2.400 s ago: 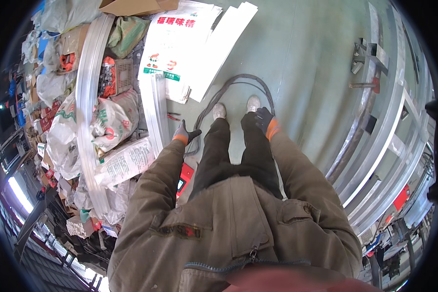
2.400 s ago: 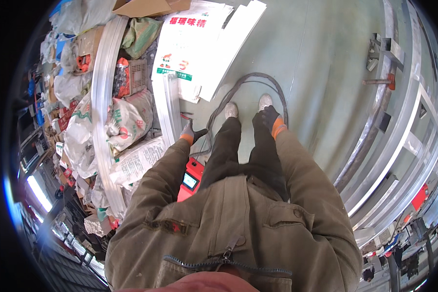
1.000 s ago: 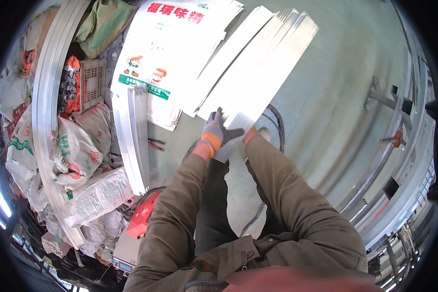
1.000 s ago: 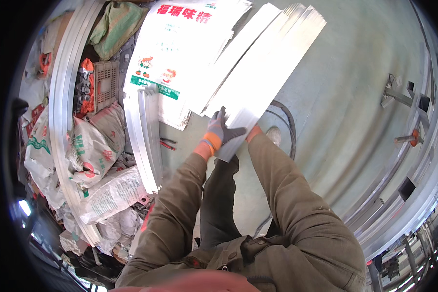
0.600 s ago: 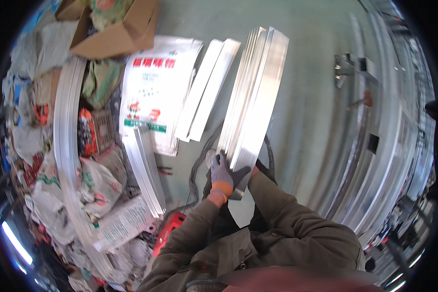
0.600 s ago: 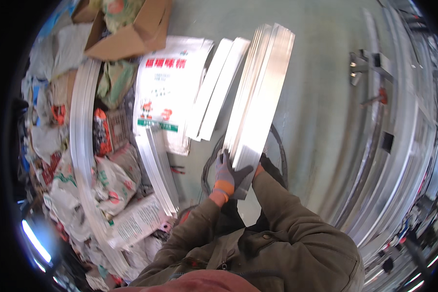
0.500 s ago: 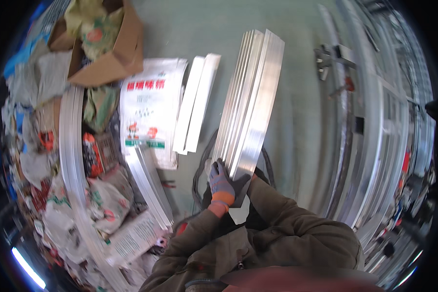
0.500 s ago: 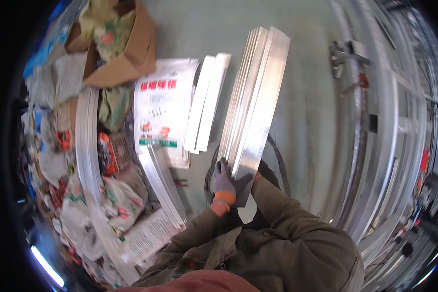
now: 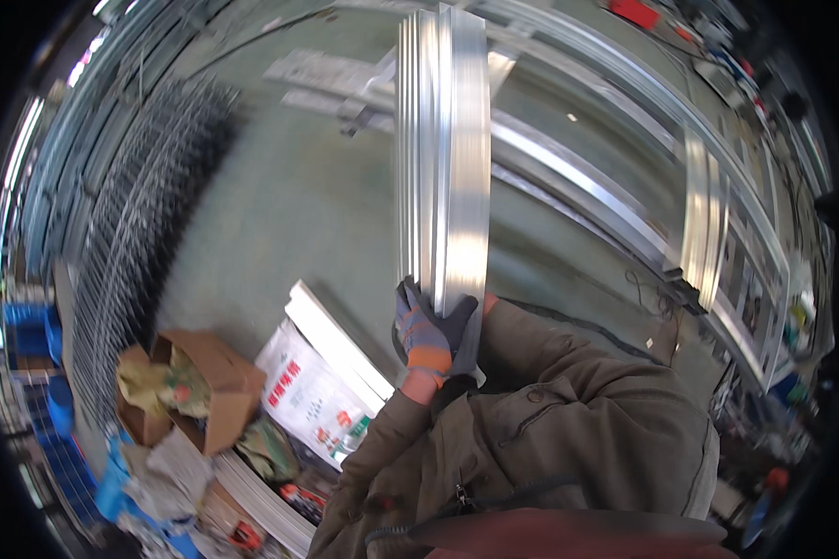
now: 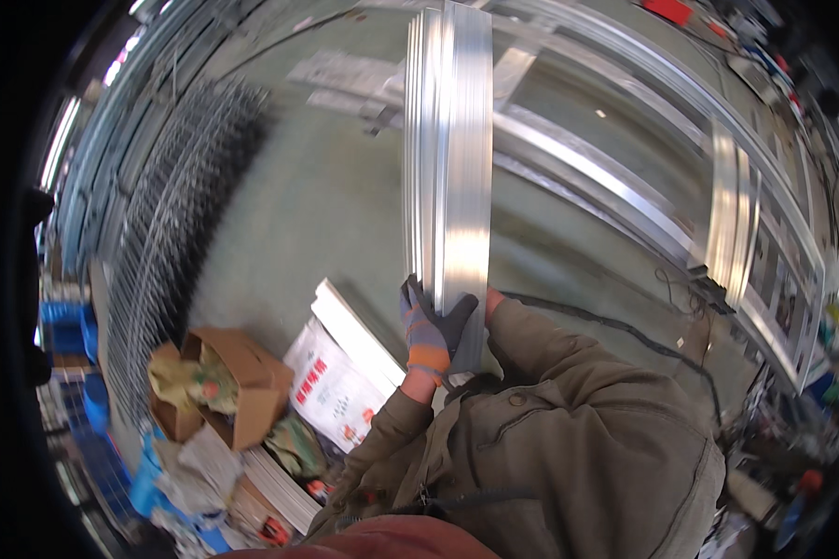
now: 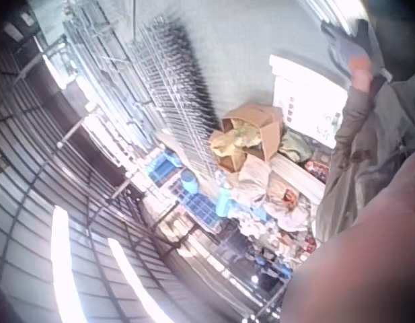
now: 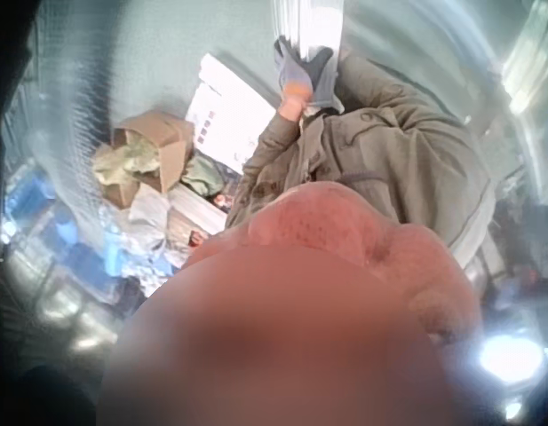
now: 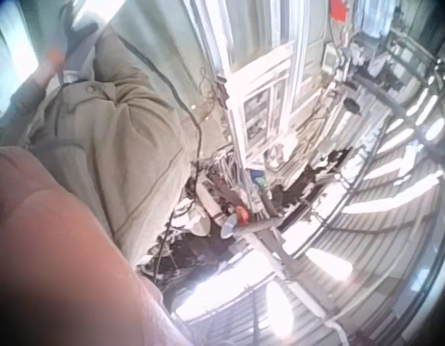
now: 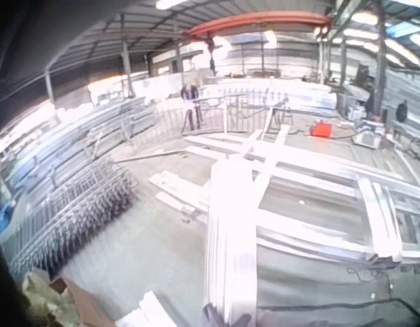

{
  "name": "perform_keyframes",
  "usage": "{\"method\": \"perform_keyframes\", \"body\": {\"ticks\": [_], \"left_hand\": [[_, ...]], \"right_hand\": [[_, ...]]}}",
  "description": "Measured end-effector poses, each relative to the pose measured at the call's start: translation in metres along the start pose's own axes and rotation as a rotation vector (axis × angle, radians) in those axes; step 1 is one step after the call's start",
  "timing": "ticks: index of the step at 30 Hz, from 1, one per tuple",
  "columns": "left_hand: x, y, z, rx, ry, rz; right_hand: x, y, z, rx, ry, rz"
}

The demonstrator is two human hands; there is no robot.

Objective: The person picks up and arranges multiple aluminum extrusions on a metal jig, aligning them into a rectangular frame. The person then uses an angle grinder to cut and smooth the ends of the extrusions. The person repeatedly handles and repositions the extrusions to fit the jig.

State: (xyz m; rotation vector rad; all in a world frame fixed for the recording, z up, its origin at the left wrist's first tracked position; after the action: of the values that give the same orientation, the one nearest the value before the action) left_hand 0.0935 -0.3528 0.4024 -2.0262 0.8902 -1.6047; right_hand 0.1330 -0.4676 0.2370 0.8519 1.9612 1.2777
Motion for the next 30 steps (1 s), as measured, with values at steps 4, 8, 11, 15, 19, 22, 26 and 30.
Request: {"method": "perform_keyframes", "body": {"ticks": [4,8,11,15,19,22,26,30], "left_hand": [[0.086,0.038,0.05,-0.208,0.245,-0.111],[0.172,0.08,0.103,-0.67,0.282,-0.509],[0.23,0.115,0.129,-0.839,0.309,-0.664],[0.287,0.16,0.145,-1.059,0.217,-0.8],[0.311,0.193,0.166,-1.216,0.029,-0.923],[0.322,0.219,0.182,-1.401,-0.051,-1.035],[0.329,0.247,0.211,-1.5,-0.08,-1.088],[0.326,0.28,0.251,-1.531,-0.016,-1.113]], "right_hand": [[-0.125,0.017,-0.06,0.024,-0.206,-0.033],[-0.223,0.018,-0.12,0.25,-0.464,-0.18],[-0.282,0.012,-0.156,0.367,-0.721,-0.204],[-0.342,-0.003,-0.218,0.668,-0.715,-0.376],[-0.375,-0.018,-0.246,0.945,-0.809,-0.527],[-0.397,-0.033,-0.256,1.096,-0.877,-0.564],[-0.415,-0.046,-0.266,1.302,-0.884,-0.713],[-0.43,-0.048,-0.266,1.466,-0.884,-0.788]]}}
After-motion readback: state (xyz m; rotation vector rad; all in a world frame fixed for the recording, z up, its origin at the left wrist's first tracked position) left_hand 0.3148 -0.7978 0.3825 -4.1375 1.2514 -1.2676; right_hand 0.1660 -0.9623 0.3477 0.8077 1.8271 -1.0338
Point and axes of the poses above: each hand's wrist, its own z-axis towards the middle knuckle, its own y-axis out of the palm, x = y × z, the point moved 1 cm from there along z, towards the middle knuckle, and after that the axes turned 10 degrees about -x, right-handed, at the moved point
